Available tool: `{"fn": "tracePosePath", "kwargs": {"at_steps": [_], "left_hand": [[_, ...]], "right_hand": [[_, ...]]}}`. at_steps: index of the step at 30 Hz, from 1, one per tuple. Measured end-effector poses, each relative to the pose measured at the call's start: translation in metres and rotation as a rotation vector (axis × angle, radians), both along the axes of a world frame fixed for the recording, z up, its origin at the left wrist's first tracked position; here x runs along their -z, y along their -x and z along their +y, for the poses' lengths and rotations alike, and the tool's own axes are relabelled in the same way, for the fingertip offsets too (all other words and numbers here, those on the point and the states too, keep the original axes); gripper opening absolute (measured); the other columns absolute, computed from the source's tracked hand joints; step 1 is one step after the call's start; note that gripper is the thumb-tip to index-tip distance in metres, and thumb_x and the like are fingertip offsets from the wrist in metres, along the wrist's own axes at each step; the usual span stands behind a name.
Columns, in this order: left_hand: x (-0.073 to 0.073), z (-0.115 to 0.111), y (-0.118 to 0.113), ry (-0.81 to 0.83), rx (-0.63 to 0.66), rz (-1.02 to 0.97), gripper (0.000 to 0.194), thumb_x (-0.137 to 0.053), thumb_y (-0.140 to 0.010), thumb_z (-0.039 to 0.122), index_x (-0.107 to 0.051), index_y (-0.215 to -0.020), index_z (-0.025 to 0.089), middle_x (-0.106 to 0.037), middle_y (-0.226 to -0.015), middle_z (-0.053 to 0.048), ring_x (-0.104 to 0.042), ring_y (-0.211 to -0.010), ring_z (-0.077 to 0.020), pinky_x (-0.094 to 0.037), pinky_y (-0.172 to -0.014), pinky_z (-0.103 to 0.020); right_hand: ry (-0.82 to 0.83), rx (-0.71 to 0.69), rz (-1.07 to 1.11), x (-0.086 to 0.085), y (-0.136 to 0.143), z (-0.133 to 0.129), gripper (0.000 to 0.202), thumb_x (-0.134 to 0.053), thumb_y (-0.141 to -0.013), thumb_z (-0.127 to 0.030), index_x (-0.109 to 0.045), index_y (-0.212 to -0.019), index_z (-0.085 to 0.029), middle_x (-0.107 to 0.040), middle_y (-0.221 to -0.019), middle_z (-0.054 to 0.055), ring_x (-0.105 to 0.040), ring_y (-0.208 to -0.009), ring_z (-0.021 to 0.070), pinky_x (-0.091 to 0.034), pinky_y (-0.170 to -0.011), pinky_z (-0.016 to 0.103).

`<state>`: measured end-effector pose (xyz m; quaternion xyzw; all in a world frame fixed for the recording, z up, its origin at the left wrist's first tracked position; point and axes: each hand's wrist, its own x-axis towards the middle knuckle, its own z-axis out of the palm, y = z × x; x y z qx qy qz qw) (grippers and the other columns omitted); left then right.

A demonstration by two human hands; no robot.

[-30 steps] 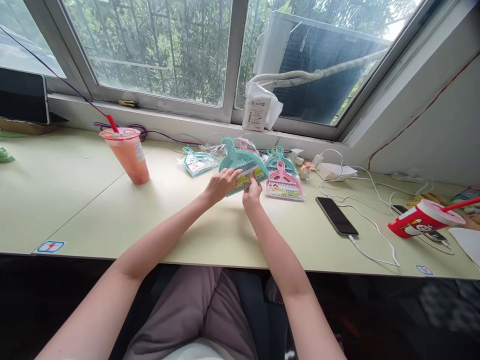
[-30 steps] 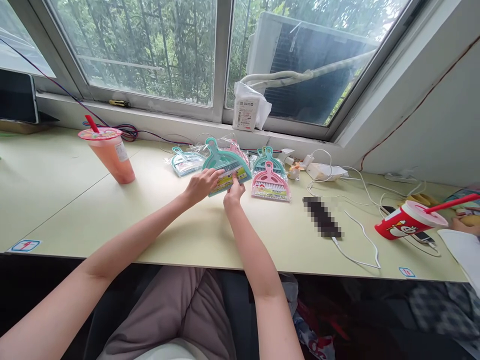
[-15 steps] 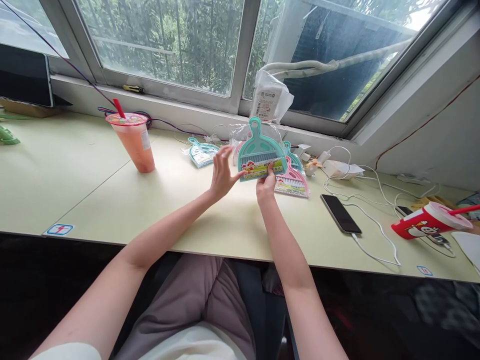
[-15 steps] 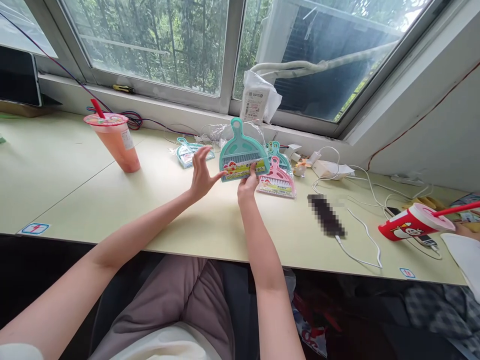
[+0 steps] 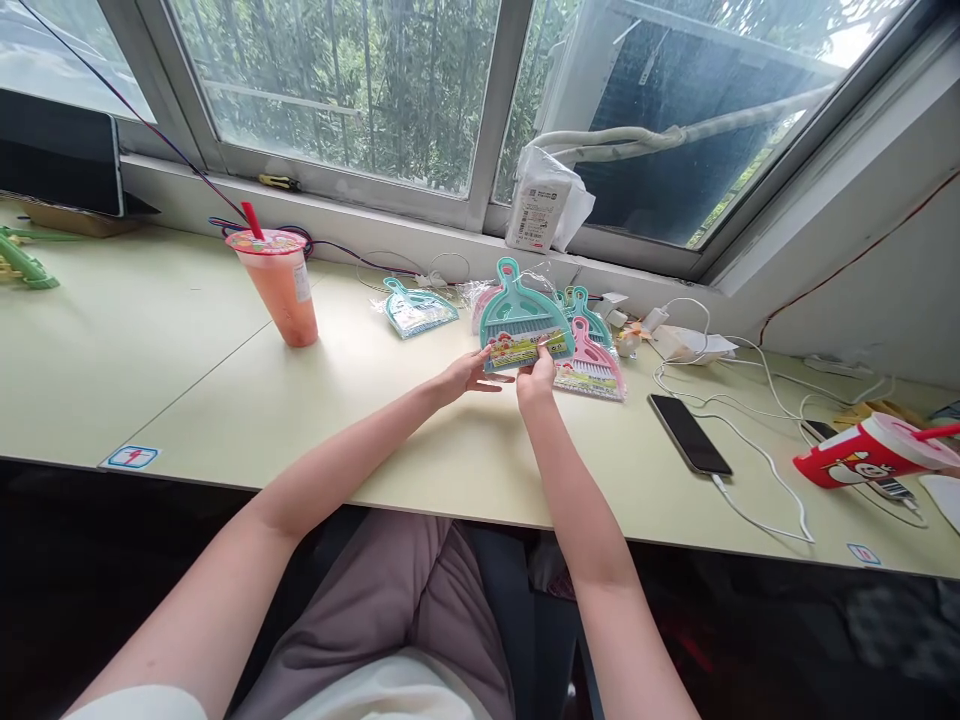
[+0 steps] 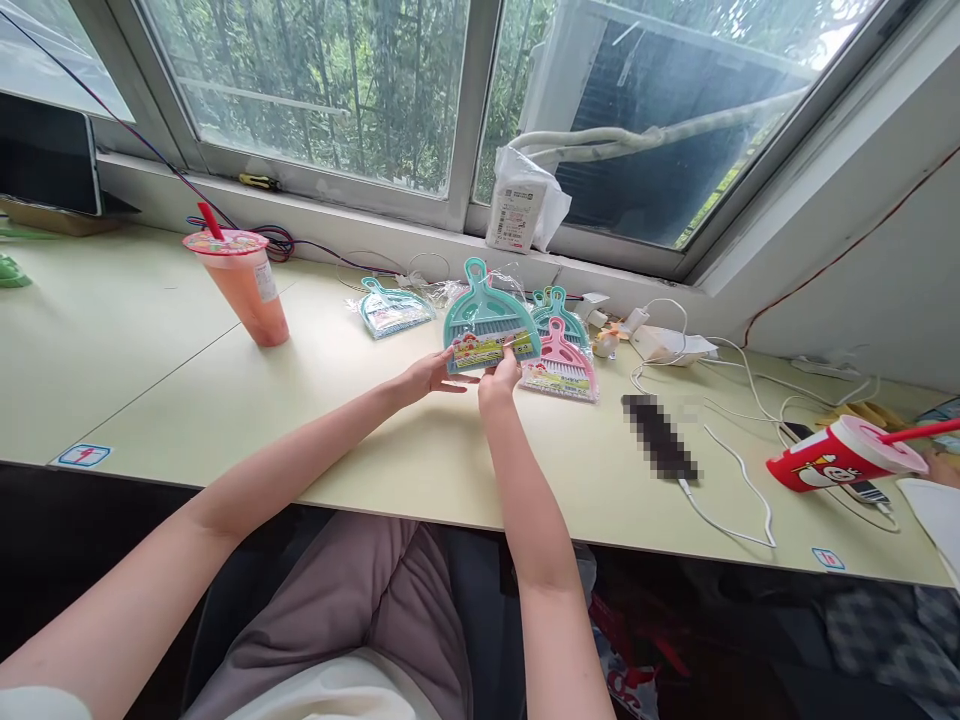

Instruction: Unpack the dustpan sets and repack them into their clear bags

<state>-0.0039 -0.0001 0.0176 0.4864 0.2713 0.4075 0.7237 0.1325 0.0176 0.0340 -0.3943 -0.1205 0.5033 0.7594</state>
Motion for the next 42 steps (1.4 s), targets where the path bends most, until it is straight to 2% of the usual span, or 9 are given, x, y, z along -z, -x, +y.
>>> {"fn": "tracePosePath", "kwargs": {"at_steps": [6, 10, 14, 18, 21, 24, 28, 34, 42], "left_hand": [[-0.011, 0.001, 0.019, -0.075, 0.083, 0.121, 0.054, -0.073, -0.073, 0.057, -0.068, -0.114, 0.023, -0.061, -0.134, -0.013, -0.060, -0.121, -0.0333, -0.053, -0.088, -0.041], [-0.008, 0.008, 0.015, -0.082, -0.116, -0.024, 0.053, -0.070, -0.075, 0.056, -0.066, -0.115, 0.021, -0.067, -0.126, -0.011, -0.062, -0.117, -0.0283, -0.051, -0.093, -0.039], [-0.001, 0.007, 0.004, -0.060, -0.329, -0.182, 0.046, -0.076, -0.074, 0.041, -0.063, -0.111, 0.016, -0.070, -0.117, -0.012, -0.065, -0.112, -0.0265, -0.050, -0.099, -0.042], [0.005, -0.004, -0.009, 0.020, -0.291, -0.162, 0.044, -0.079, -0.072, 0.032, -0.063, -0.109, 0.015, -0.068, -0.121, -0.013, -0.062, -0.116, -0.0278, -0.048, -0.103, -0.045], [0.006, -0.005, -0.012, 0.005, -0.236, -0.124, 0.049, -0.077, -0.073, 0.040, -0.062, -0.114, 0.018, -0.064, -0.128, -0.013, -0.059, -0.122, -0.0285, -0.049, -0.100, -0.046], [0.004, 0.003, -0.003, -0.049, -0.324, -0.031, 0.054, -0.077, -0.070, 0.048, -0.062, -0.112, 0.018, -0.068, -0.119, -0.012, -0.063, -0.114, -0.0282, -0.052, -0.092, -0.042], [0.007, 0.007, 0.020, -0.138, -0.436, 0.135, 0.054, -0.081, -0.062, 0.045, -0.062, -0.105, 0.016, -0.072, -0.102, -0.010, -0.068, -0.095, -0.0266, -0.056, -0.078, -0.037], [0.015, 0.000, 0.048, -0.142, -0.512, 0.140, 0.051, -0.076, -0.066, 0.044, -0.059, -0.105, 0.016, -0.071, -0.100, -0.008, -0.068, -0.088, -0.0241, -0.055, -0.071, -0.034], [0.015, 0.008, 0.054, -0.100, -0.580, 0.061, 0.050, -0.076, -0.067, 0.040, -0.055, -0.106, 0.017, -0.069, -0.104, -0.008, -0.068, -0.090, -0.0226, -0.056, -0.073, -0.034]], "right_hand": [[-0.052, -0.027, -0.015, -0.005, -0.001, -0.003, 0.030, -0.059, -0.090, -0.026, -0.060, -0.119, -0.017, -0.074, -0.106, 0.003, -0.071, -0.095, 0.0126, -0.058, -0.091, 0.028], [-0.036, -0.047, -0.013, -0.004, 0.007, -0.006, 0.029, -0.062, -0.089, -0.027, -0.062, -0.117, -0.017, -0.074, -0.105, 0.003, -0.071, -0.095, 0.0132, -0.058, -0.091, 0.029], [-0.061, -0.099, -0.004, 0.001, 0.019, -0.007, 0.028, -0.065, -0.087, -0.028, -0.064, -0.113, -0.017, -0.075, -0.102, 0.004, -0.071, -0.092, 0.0139, -0.058, -0.090, 0.030], [-0.085, -0.059, 0.025, 0.004, 0.018, -0.005, 0.032, -0.067, -0.086, -0.031, -0.064, -0.114, -0.016, -0.075, -0.103, 0.005, -0.071, -0.091, 0.0138, -0.057, -0.091, 0.030], [-0.083, -0.034, 0.042, 0.004, 0.013, -0.002, 0.036, -0.068, -0.085, -0.032, -0.062, -0.117, -0.016, -0.075, -0.104, 0.005, -0.071, -0.091, 0.0143, -0.057, -0.091, 0.031], [-0.100, -0.024, 0.040, 0.007, 0.015, 0.000, 0.037, -0.069, -0.083, -0.031, -0.062, -0.116, -0.016, -0.075, -0.102, 0.005, -0.072, -0.090, 0.0145, -0.057, -0.090, 0.032], [-0.038, -0.041, 0.046, 0.018, 0.031, -0.001, 0.030, -0.068, -0.084, -0.030, -0.063, -0.110, -0.015, -0.075, -0.098, 0.004, -0.071, -0.087, 0.0128, -0.057, -0.086, 0.027], [-0.058, -0.245, 0.015, 0.033, 0.050, -0.004, 0.022, -0.066, -0.085, -0.030, -0.064, -0.101, -0.016, -0.075, -0.094, 0.002, -0.070, -0.084, 0.0110, -0.058, -0.079, 0.022], [-0.213, -0.511, -0.114, 0.026, 0.035, -0.001, 0.011, -0.062, -0.083, -0.025, -0.065, -0.093, -0.021, -0.075, -0.093, 0.000, -0.068, -0.102, 0.0140, -0.056, -0.094, 0.025]]}}
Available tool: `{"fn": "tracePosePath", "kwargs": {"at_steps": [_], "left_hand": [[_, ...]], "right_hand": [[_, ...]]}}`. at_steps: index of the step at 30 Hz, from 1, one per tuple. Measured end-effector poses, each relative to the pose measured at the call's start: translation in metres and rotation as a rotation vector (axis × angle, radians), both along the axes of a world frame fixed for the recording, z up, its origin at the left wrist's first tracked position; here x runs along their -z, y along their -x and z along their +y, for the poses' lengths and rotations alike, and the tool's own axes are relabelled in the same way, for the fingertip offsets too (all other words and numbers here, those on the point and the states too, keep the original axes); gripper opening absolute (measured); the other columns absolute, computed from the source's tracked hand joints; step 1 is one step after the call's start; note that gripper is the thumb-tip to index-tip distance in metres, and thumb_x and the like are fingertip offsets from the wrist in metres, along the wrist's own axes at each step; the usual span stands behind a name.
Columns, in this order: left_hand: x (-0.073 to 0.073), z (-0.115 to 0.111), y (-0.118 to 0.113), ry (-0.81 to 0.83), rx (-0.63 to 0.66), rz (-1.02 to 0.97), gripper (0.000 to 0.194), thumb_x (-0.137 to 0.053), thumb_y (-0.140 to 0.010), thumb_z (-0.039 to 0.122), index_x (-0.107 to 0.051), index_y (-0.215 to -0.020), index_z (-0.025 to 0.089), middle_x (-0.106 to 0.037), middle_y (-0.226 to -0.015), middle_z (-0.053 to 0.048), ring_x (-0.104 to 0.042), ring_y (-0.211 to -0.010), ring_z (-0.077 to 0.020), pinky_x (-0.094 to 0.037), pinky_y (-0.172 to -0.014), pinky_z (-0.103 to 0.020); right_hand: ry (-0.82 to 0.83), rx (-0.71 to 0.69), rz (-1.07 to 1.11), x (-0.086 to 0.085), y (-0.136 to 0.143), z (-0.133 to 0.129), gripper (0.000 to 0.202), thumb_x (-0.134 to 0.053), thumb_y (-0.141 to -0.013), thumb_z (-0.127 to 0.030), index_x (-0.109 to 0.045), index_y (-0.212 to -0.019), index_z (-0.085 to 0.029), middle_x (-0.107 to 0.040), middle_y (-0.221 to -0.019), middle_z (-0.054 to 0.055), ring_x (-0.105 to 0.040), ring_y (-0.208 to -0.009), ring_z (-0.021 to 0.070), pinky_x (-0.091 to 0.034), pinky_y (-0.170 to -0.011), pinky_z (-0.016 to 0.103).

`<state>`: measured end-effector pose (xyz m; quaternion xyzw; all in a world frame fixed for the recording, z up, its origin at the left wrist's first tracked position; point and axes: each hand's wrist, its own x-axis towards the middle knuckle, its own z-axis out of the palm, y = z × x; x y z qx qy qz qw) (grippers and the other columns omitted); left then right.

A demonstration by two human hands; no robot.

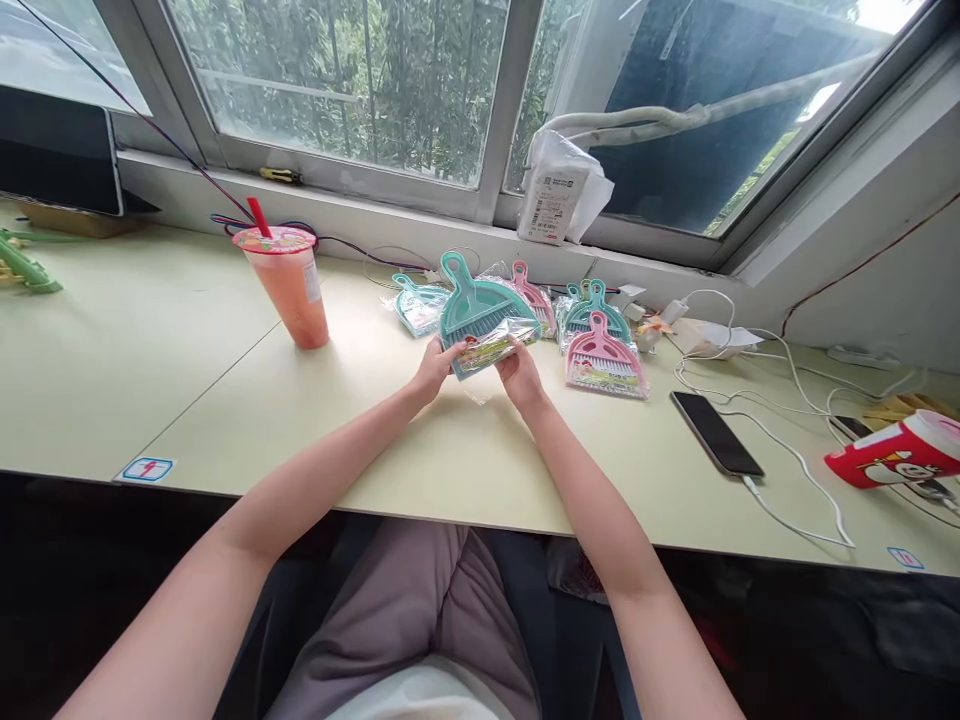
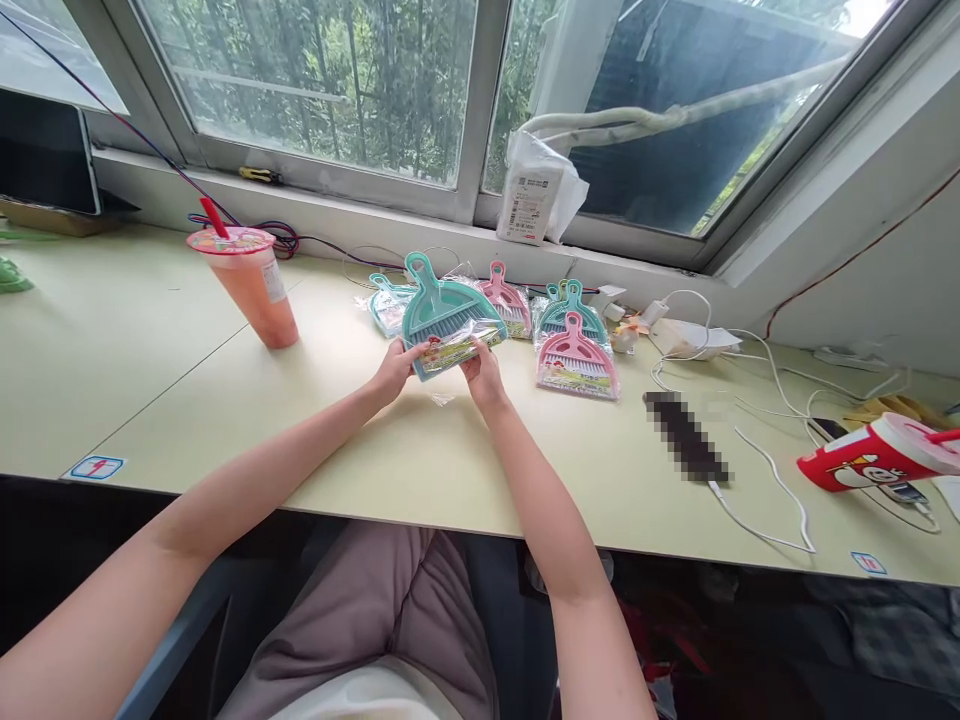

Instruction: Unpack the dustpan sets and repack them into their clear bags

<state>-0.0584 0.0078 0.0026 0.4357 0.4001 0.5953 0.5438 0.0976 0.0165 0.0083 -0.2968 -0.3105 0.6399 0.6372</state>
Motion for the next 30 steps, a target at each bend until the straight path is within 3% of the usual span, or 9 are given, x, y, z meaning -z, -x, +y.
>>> {"fn": "tracePosePath", "kwargs": {"at_steps": [3, 8, 21, 30], "left_hand": [[-0.001, 0.000, 0.005, 0.006, -0.003, 0.008, 0.048, -0.075, -0.069, 0.040, -0.054, -0.105, 0.018, -0.069, -0.106, -0.007, -0.067, -0.091, -0.0212, -0.055, -0.073, -0.033], [-0.002, -0.001, 0.008, -0.009, 0.093, 0.106, 0.054, -0.075, -0.070, 0.046, -0.053, -0.110, 0.018, -0.067, -0.111, -0.010, -0.067, -0.094, -0.0233, -0.056, -0.069, -0.033], [-0.003, -0.004, 0.009, -0.093, 0.157, 0.160, 0.066, -0.077, -0.066, 0.048, -0.051, -0.118, 0.016, -0.069, -0.107, -0.012, -0.068, -0.086, -0.0246, -0.056, -0.065, -0.034], [-0.001, -0.005, 0.012, -0.086, 0.251, 0.205, 0.060, -0.071, -0.075, 0.049, -0.049, -0.122, 0.018, -0.067, -0.113, -0.013, -0.070, -0.086, -0.0235, -0.058, -0.066, -0.035]], "right_hand": [[-0.083, -0.096, -0.087, 0.001, 0.000, -0.002, 0.018, -0.067, -0.075, -0.018, -0.065, -0.093, -0.021, -0.075, -0.096, 0.000, -0.068, -0.104, 0.0159, -0.053, -0.101, 0.029], [-0.079, -0.035, -0.148, 0.007, 0.002, -0.001, 0.034, -0.072, -0.067, -0.013, -0.063, -0.099, -0.021, -0.074, -0.101, 0.000, -0.068, -0.106, 0.0180, -0.052, -0.104, 0.034], [-0.026, -0.017, -0.146, 0.007, -0.002, 0.004, 0.029, -0.067, -0.066, -0.009, -0.063, -0.093, -0.020, -0.074, -0.088, 0.001, -0.069, -0.099, 0.0178, -0.054, -0.098, 0.032], [0.061, 0.048, -0.111, 0.008, -0.003, 0.006, 0.021, -0.066, -0.068, -0.006, -0.061, -0.084, -0.019, -0.072, -0.083, 0.000, -0.070, -0.084, 0.0143, -0.059, -0.084, 0.027]]}}
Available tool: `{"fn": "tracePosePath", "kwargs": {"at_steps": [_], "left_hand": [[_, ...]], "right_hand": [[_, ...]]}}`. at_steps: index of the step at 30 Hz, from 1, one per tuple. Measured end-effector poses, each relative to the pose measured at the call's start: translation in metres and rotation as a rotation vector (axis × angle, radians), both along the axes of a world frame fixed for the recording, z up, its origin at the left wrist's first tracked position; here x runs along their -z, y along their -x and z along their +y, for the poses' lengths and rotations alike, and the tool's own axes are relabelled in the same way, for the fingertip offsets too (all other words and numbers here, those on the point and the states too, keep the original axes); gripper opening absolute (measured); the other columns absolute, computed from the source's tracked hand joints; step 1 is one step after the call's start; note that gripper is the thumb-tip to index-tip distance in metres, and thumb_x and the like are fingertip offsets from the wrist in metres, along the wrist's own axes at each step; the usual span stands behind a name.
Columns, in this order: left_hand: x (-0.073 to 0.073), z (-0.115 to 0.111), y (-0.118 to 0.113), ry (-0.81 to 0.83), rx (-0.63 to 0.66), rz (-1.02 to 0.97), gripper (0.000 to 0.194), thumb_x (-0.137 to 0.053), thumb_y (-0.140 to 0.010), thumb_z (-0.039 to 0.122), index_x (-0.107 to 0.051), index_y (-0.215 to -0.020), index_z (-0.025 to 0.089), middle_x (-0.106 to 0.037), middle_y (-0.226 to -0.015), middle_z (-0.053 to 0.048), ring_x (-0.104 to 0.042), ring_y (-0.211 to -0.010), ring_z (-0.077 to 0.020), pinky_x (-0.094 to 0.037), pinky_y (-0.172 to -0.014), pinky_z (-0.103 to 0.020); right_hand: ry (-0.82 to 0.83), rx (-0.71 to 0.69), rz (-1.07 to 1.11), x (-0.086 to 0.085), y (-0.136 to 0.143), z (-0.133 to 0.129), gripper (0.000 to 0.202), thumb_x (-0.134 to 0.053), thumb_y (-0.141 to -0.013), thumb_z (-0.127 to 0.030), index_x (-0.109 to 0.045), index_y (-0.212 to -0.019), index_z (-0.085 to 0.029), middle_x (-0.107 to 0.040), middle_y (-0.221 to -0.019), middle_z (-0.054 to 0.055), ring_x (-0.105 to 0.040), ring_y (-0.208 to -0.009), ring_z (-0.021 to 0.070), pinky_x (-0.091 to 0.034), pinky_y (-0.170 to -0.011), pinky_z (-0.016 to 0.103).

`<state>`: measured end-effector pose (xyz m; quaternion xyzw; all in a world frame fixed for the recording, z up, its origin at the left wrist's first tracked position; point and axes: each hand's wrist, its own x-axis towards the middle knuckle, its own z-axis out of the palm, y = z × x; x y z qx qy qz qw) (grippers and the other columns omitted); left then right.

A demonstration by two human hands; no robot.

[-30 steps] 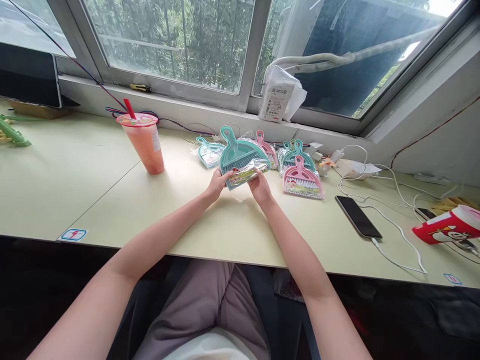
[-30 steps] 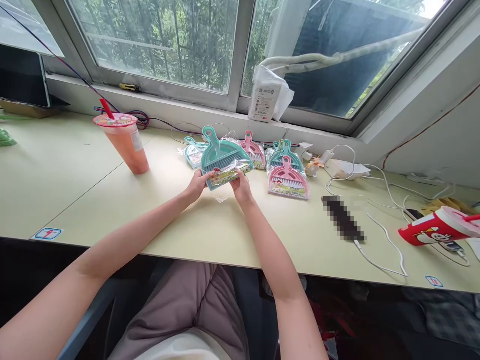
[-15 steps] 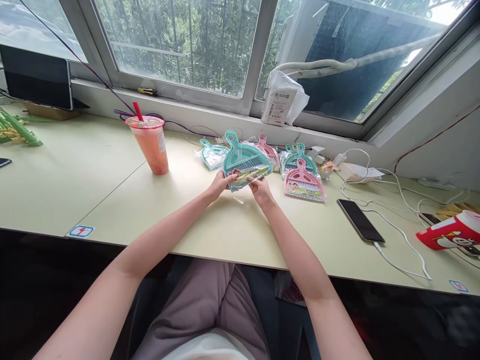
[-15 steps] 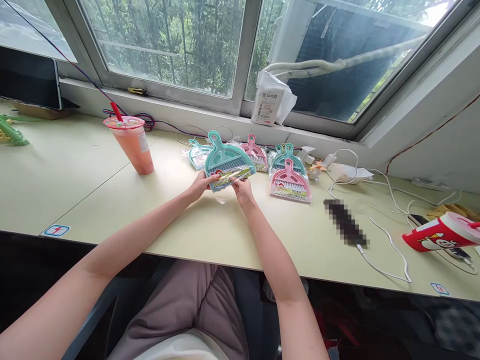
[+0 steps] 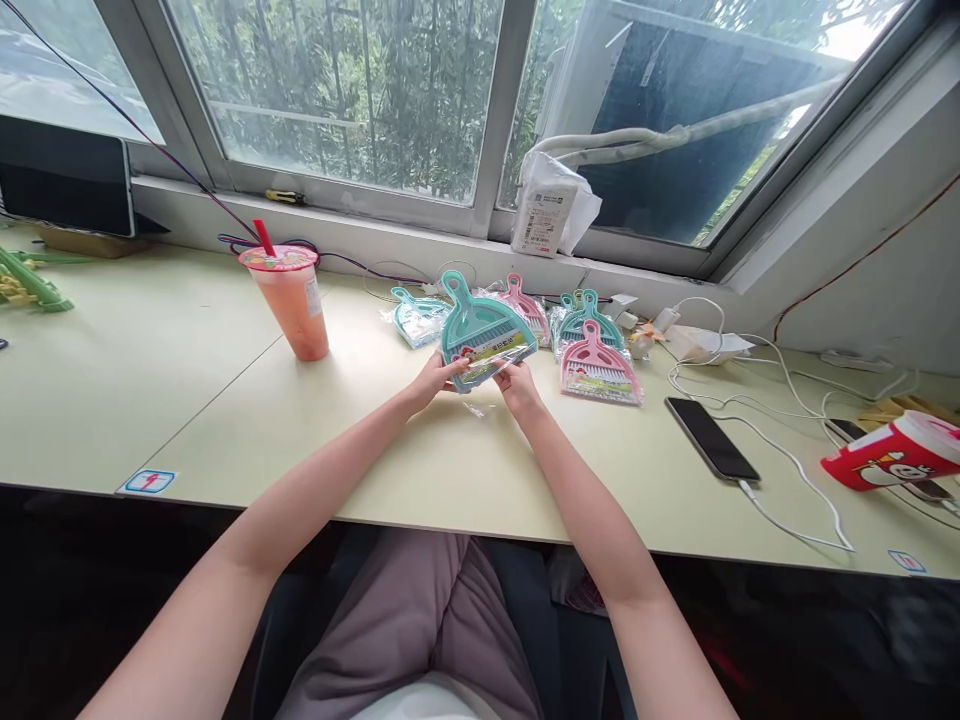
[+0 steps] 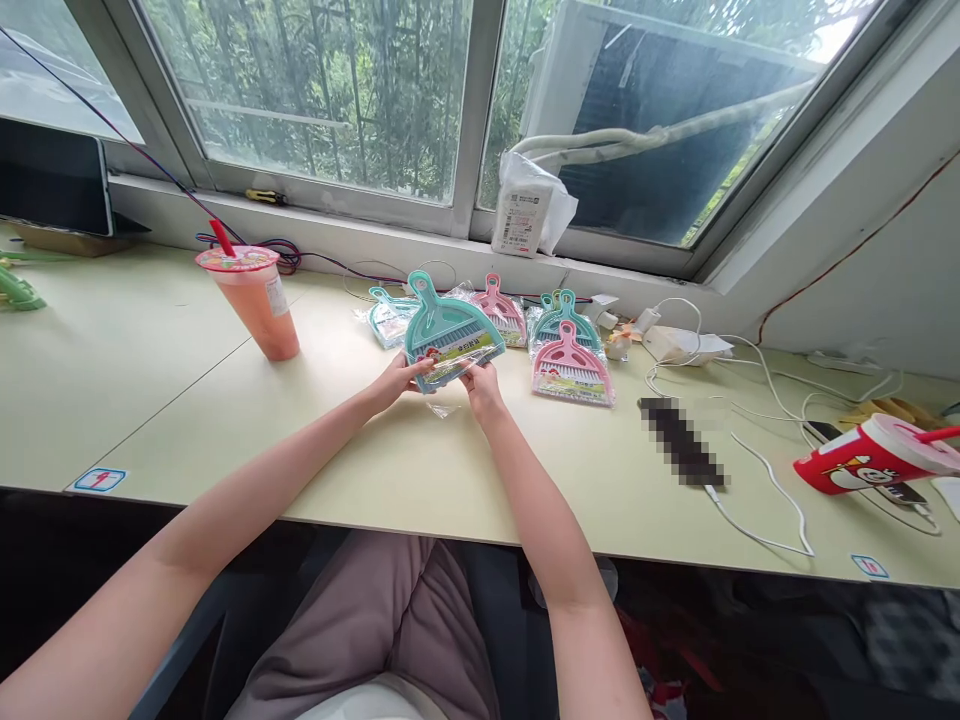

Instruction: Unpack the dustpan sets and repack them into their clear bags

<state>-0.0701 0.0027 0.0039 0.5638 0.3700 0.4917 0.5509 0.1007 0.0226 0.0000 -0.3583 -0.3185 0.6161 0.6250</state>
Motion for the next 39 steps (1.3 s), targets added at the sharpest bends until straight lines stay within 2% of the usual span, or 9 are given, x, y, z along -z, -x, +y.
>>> {"fn": "tracePosePath", "kwargs": {"at_steps": [6, 12, 18, 24, 29, 32, 35, 37, 39], "left_hand": [[-0.001, -0.001, 0.001, 0.131, 0.055, -0.008, 0.070, -0.075, -0.074, 0.048, -0.041, -0.129, 0.021, -0.065, -0.121, -0.014, -0.071, -0.072, -0.0214, -0.061, -0.065, -0.039], [-0.005, 0.003, 0.003, 0.161, -0.003, -0.044, 0.069, -0.076, -0.072, 0.041, -0.041, -0.127, 0.021, -0.064, -0.122, -0.014, -0.070, -0.064, -0.0198, -0.062, -0.058, -0.039], [-0.005, 0.003, 0.006, 0.133, 0.005, -0.058, 0.064, -0.076, -0.073, 0.039, -0.044, -0.125, 0.020, -0.066, -0.115, -0.012, -0.070, -0.069, -0.0197, -0.062, -0.059, -0.039], [-0.006, 0.000, 0.004, 0.147, -0.015, -0.097, 0.057, -0.077, -0.071, 0.034, -0.049, -0.118, 0.017, -0.065, -0.116, -0.012, -0.069, -0.076, -0.0200, -0.063, -0.060, -0.043], [-0.017, 0.005, 0.013, 0.171, -0.076, -0.204, 0.044, -0.074, -0.070, 0.022, -0.055, -0.108, 0.013, -0.068, -0.103, -0.010, -0.066, -0.069, -0.0181, -0.063, -0.056, -0.040], [-0.021, 0.015, 0.030, 0.182, -0.168, -0.308, 0.037, -0.069, -0.072, 0.018, -0.058, -0.106, 0.012, -0.069, -0.096, -0.009, -0.066, -0.066, -0.0166, -0.062, -0.057, -0.036], [-0.017, 0.025, 0.051, 0.232, -0.190, -0.368, 0.032, -0.066, -0.073, 0.015, -0.062, -0.105, 0.012, -0.071, -0.094, -0.009, -0.067, -0.069, -0.0168, -0.062, -0.059, -0.032], [-0.012, 0.029, 0.061, 0.288, -0.142, -0.329, 0.031, -0.066, -0.073, 0.016, -0.064, -0.104, 0.012, -0.072, -0.091, -0.010, -0.067, -0.069, -0.0181, -0.061, -0.056, -0.030], [-0.007, 0.030, 0.066, 0.340, -0.070, -0.265, 0.034, -0.068, -0.072, 0.016, -0.065, -0.105, 0.012, -0.072, -0.089, -0.011, -0.068, -0.069, -0.0202, -0.060, -0.053, -0.030]], "right_hand": [[0.058, 0.020, -0.003, 0.002, 0.002, 0.004, 0.022, -0.066, -0.068, -0.005, -0.062, -0.085, -0.018, -0.073, -0.079, 0.000, -0.070, -0.079, 0.0148, -0.061, -0.079, 0.028], [0.019, -0.024, -0.024, 0.005, 0.002, 0.009, 0.023, -0.074, -0.067, -0.012, -0.062, -0.086, -0.019, -0.074, -0.079, 0.000, -0.070, -0.075, 0.0135, -0.061, -0.074, 0.025], [0.055, -0.025, -0.071, 0.008, 0.001, 0.011, 0.028, -0.078, -0.063, -0.012, -0.063, -0.086, -0.018, -0.073, -0.081, 0.001, -0.072, -0.082, 0.0164, -0.060, -0.086, 0.032], [0.048, -0.020, -0.072, 0.008, 0.005, 0.007, 0.024, -0.076, -0.067, -0.013, -0.064, -0.087, -0.018, -0.074, -0.082, 0.001, -0.072, -0.083, 0.0154, -0.059, -0.088, 0.031], [-0.086, -0.113, -0.208, -0.010, -0.003, 0.002, 0.022, -0.072, -0.076, -0.032, -0.065, -0.091, -0.018, -0.074, -0.086, 0.005, -0.073, -0.079, 0.0179, -0.061, -0.082, 0.035], [-0.250, 0.055, -0.460, -0.019, -0.019, -0.001, 0.022, -0.063, -0.084, -0.039, -0.067, -0.097, -0.021, -0.074, -0.089, 0.006, -0.072, -0.089, 0.0218, -0.059, -0.087, 0.041], [-0.457, 0.299, -0.710, -0.020, -0.035, -0.002, 0.028, -0.061, -0.084, -0.028, -0.066, -0.111, -0.031, -0.067, -0.123, 0.003, -0.054, -0.129, 0.0223, -0.043, -0.110, 0.045], [-0.578, 0.315, -0.858, -0.017, -0.041, -0.001, 0.046, -0.068, -0.077, -0.019, -0.064, -0.120, -0.035, -0.051, -0.145, -0.001, -0.031, -0.146, 0.0221, -0.028, -0.120, 0.047], [-0.656, 0.240, -0.943, -0.014, -0.041, 0.002, 0.058, -0.073, -0.072, -0.014, -0.063, -0.124, -0.037, -0.044, -0.151, -0.003, -0.022, -0.149, 0.0228, -0.018, -0.123, 0.048]]}}
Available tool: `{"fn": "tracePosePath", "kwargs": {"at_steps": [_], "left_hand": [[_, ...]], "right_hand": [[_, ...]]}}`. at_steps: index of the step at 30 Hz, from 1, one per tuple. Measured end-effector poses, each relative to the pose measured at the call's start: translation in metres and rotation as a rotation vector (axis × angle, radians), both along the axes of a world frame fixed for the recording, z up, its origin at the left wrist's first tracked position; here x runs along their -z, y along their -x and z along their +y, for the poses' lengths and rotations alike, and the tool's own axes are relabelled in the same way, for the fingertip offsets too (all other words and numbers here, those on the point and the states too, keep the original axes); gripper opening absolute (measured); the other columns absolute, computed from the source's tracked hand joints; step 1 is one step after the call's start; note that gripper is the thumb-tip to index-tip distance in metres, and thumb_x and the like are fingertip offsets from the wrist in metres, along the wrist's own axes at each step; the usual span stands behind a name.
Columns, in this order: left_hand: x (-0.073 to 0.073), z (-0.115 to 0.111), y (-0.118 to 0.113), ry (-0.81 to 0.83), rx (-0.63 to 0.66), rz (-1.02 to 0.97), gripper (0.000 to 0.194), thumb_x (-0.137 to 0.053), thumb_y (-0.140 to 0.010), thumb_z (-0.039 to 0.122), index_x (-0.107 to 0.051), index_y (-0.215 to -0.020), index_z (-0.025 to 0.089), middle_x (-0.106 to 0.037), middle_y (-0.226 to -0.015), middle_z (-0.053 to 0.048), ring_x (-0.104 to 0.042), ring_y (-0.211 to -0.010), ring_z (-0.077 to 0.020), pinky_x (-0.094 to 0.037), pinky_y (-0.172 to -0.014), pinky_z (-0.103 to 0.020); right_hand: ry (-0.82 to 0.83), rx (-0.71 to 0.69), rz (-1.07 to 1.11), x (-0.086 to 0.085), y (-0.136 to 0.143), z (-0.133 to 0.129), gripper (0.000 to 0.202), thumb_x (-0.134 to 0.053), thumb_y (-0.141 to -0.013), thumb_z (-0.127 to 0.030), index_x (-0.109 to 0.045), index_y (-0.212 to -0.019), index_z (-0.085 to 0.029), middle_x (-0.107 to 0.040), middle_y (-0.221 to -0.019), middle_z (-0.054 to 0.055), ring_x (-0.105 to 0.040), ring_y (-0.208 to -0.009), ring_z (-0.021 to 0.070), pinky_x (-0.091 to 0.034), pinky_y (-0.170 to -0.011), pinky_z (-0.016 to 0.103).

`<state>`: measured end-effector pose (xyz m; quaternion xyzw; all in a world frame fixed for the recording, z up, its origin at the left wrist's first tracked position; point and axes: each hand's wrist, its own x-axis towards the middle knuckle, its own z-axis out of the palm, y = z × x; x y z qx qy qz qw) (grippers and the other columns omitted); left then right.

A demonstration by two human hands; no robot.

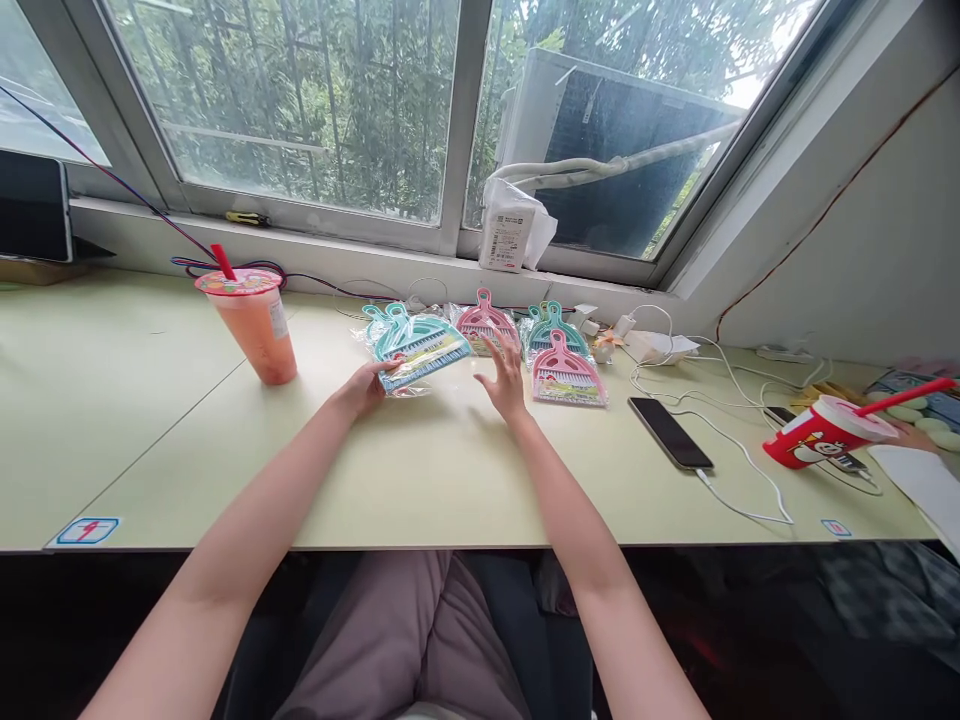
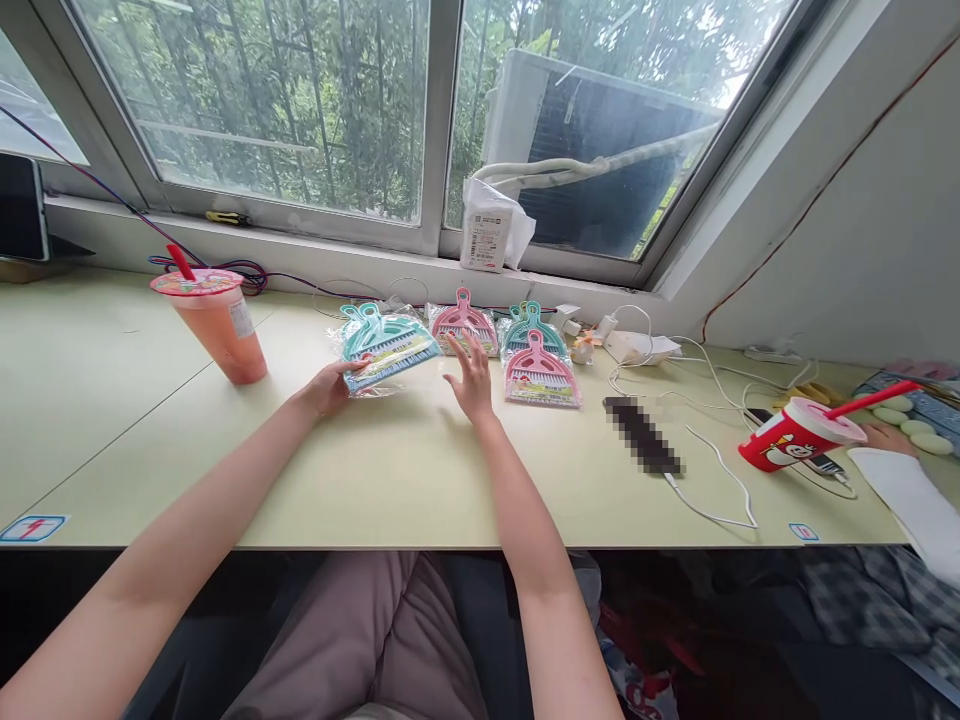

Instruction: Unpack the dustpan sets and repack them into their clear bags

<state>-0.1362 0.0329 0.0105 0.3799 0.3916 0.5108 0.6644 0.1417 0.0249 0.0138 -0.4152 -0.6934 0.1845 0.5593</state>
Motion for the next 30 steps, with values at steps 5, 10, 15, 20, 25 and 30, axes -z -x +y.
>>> {"fn": "tracePosePath", "kwargs": {"at_steps": [5, 10, 15, 20, 25, 30], "left_hand": [[0.003, -0.004, -0.002, 0.055, 0.134, 0.059, 0.039, -0.070, -0.072, 0.018, -0.064, -0.110, 0.012, -0.072, -0.097, -0.014, -0.070, -0.077, -0.0239, -0.059, -0.056, -0.031], [0.000, -0.004, -0.001, 0.089, 0.097, 0.061, 0.040, -0.069, -0.070, 0.016, -0.065, -0.110, 0.013, -0.073, -0.093, -0.012, -0.070, -0.078, -0.0241, -0.060, -0.061, -0.033], [0.002, -0.001, 0.002, 0.102, 0.151, 0.094, 0.031, -0.072, -0.071, 0.018, -0.066, -0.101, 0.013, -0.071, -0.080, -0.010, -0.068, -0.063, -0.0202, -0.057, -0.052, -0.029], [0.006, -0.002, -0.002, 0.042, 0.264, 0.155, 0.028, -0.076, -0.073, 0.024, -0.065, -0.096, 0.013, -0.069, -0.076, -0.008, -0.063, -0.057, -0.0164, -0.058, -0.055, -0.029], [0.007, -0.006, -0.010, 0.013, 0.234, 0.151, 0.035, -0.080, -0.070, 0.028, -0.063, -0.097, 0.014, -0.068, -0.077, -0.006, -0.063, -0.059, -0.0159, -0.061, -0.061, -0.035], [0.005, -0.009, -0.008, -0.004, 0.238, 0.199, 0.041, -0.081, -0.070, 0.030, -0.060, -0.102, 0.015, -0.067, -0.078, -0.005, -0.063, -0.054, -0.0153, -0.061, -0.061, -0.038]], "right_hand": [[0.107, -0.239, -0.013, 0.001, 0.004, 0.005, 0.027, -0.073, -0.076, -0.024, -0.075, -0.100, -0.037, -0.058, -0.136, -0.003, -0.048, -0.132, 0.0240, -0.032, -0.118, 0.046], [0.123, -0.283, 0.027, -0.003, 0.000, 0.002, 0.018, -0.078, -0.071, -0.025, -0.078, -0.086, -0.035, -0.066, -0.123, -0.001, -0.057, -0.121, 0.0233, -0.038, -0.112, 0.042], [0.132, -0.287, 0.121, -0.004, 0.003, -0.003, 0.010, -0.072, -0.079, -0.033, -0.079, -0.086, -0.032, -0.069, -0.117, 0.002, -0.056, -0.122, 0.0221, -0.040, -0.109, 0.040], [0.108, -0.158, 0.226, -0.009, 0.010, -0.012, 0.011, -0.071, -0.080, -0.036, -0.079, -0.085, -0.030, -0.069, -0.120, 0.002, -0.054, -0.124, 0.0230, -0.040, -0.108, 0.041], [-0.033, -0.003, 0.210, -0.011, 0.012, -0.015, 0.010, -0.072, -0.079, -0.033, -0.078, -0.087, -0.034, -0.064, -0.130, -0.001, -0.041, -0.136, 0.0238, -0.035, -0.113, 0.044], [-0.108, 0.082, -0.113, -0.004, 0.003, -0.014, 0.014, -0.066, -0.085, -0.031, -0.077, -0.094, -0.034, -0.057, -0.140, -0.003, -0.033, -0.142, 0.0254, -0.025, -0.118, 0.049]]}}
